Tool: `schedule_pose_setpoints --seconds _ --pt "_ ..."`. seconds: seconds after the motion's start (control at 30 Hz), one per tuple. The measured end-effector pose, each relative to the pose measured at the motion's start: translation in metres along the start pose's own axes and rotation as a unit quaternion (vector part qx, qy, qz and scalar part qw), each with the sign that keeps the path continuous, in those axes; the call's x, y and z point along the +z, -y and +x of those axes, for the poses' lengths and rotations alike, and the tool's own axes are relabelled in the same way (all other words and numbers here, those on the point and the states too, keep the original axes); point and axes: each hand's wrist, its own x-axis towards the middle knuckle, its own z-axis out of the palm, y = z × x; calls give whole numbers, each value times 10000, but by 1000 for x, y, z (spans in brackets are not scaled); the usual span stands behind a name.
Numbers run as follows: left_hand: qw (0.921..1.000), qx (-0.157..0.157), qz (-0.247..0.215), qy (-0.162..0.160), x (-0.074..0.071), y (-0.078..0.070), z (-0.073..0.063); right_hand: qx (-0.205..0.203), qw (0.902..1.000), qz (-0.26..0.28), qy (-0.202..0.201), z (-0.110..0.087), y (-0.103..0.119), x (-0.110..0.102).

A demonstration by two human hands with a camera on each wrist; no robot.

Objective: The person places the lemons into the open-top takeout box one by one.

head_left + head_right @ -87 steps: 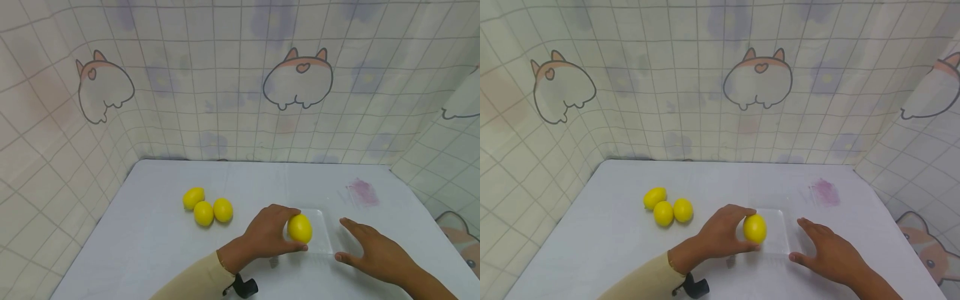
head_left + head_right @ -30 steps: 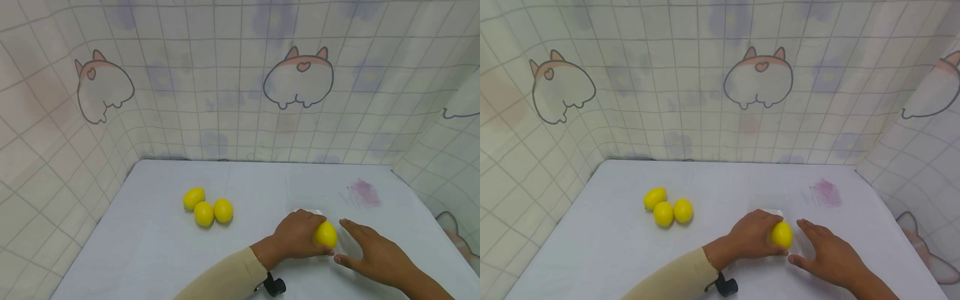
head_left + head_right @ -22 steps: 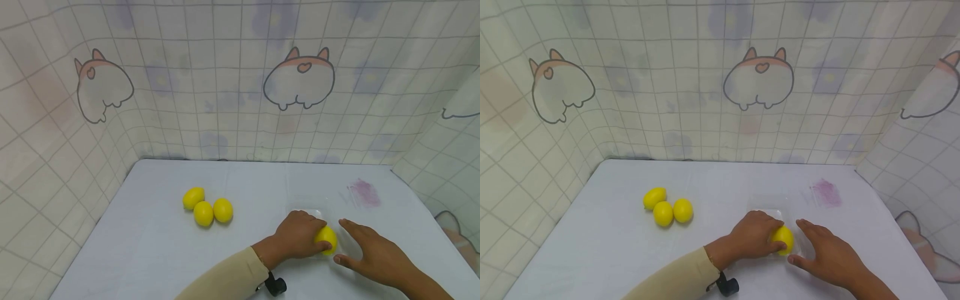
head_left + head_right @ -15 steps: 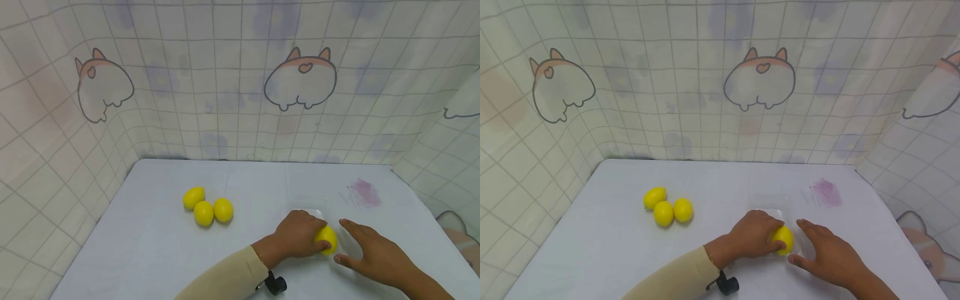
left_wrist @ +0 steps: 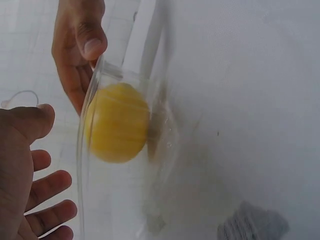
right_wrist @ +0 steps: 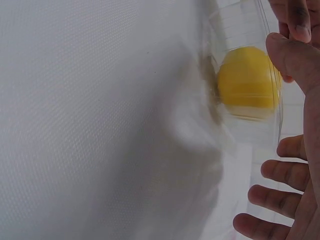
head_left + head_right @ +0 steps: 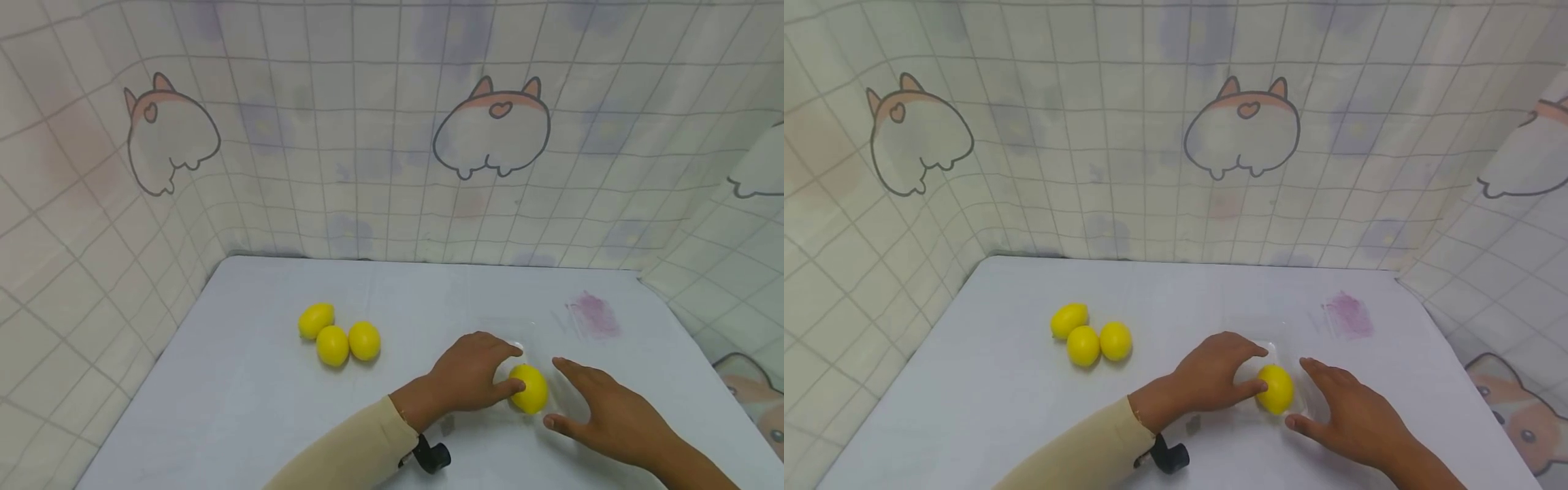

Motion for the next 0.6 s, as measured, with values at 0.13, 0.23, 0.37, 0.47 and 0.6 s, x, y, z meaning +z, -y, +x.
schedule_pose_setpoints --seconds 0.13,0.23,0.37,0.47,0.6 --pt "9998 73 -82 -134 -4 9 -8 34 10000 -8 36 0 0 1" --pt "9998 -6 -141 -167 -7 15 -17 79 9999 -26 97 0 -1 2" --pt "9992 -56 -250 -306 -14 25 -32 127 9998 -37 154 0 -1 4" --pt "9983 -102 -375 -439 -22 32 -43 125 9998 -21 129 -1 -1 5" --pt "9971 -310 -478 -503 -31 44 -58 92 9999 15 104 -1 -1 4"
